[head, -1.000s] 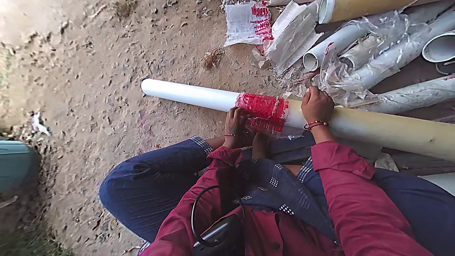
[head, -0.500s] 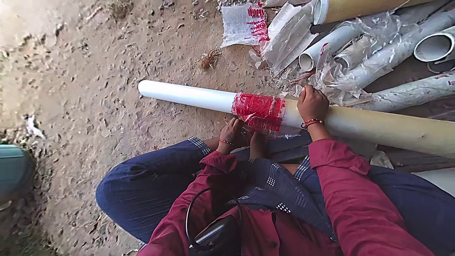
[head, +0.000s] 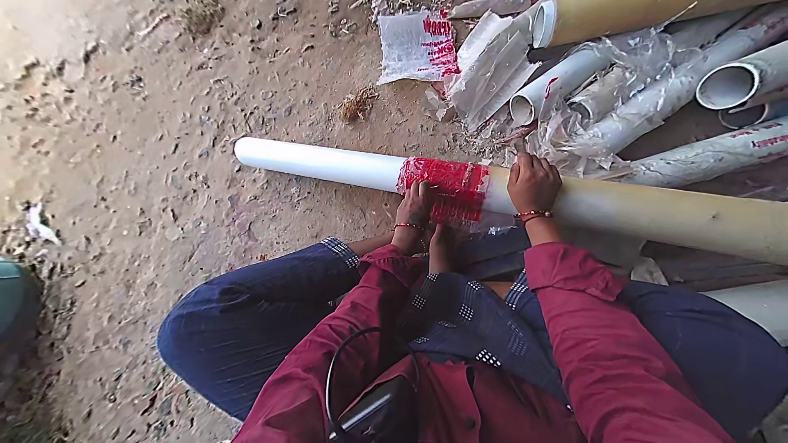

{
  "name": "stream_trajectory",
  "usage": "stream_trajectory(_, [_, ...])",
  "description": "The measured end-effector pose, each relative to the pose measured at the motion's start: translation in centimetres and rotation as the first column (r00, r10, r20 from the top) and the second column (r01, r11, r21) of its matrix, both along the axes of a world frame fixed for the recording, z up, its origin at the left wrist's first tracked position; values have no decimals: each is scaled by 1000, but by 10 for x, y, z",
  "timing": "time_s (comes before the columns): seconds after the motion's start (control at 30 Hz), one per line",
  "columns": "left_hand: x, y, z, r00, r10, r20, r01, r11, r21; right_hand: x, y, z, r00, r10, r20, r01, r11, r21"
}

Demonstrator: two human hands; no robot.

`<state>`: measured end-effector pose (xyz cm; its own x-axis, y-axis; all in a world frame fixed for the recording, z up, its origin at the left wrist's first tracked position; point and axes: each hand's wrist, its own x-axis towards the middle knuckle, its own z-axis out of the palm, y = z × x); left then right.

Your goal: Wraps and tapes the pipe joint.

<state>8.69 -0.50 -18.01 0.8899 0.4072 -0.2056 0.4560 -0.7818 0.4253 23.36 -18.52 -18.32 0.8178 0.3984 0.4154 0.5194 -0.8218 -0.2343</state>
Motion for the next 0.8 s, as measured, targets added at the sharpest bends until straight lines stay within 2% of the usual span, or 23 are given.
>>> stream_trajectory(0.13, [11,0,-1,997,-61,48,53,986,156,5,3,-5,1000,-9,-16,9,999,-48])
stream_trajectory(0.2, [26,6,1,996,-86,16,80,976,204,9,4,-5,999,-15,-30,14,998,-64])
stream_trajectory(0.27, [37,14,5,993,-118,25,112,977,181,10,4,-6,1000,-20,-19,18,998,-66])
stream_trajectory(0.33, [42,21,0,979,-168,117,148,976,162,9,4,-9,999,-21,31,22,998,-53])
stream_trajectory(0.43, [36,20,-13,964,-203,173,187,977,106,8,4,-13,997,-29,73,32,999,-39])
stream_trajectory(0.53, [25,12,-20,948,-219,230,190,972,142,9,5,-13,997,-40,73,43,998,-39])
stream_trajectory(0.7, [8,10,-9,939,-304,161,290,951,104,10,5,-11,996,-49,75,52,998,-37])
stream_trajectory(0.8, [-3,7,-10,927,-323,189,304,945,122,7,6,-12,995,-56,78,58,998,-27])
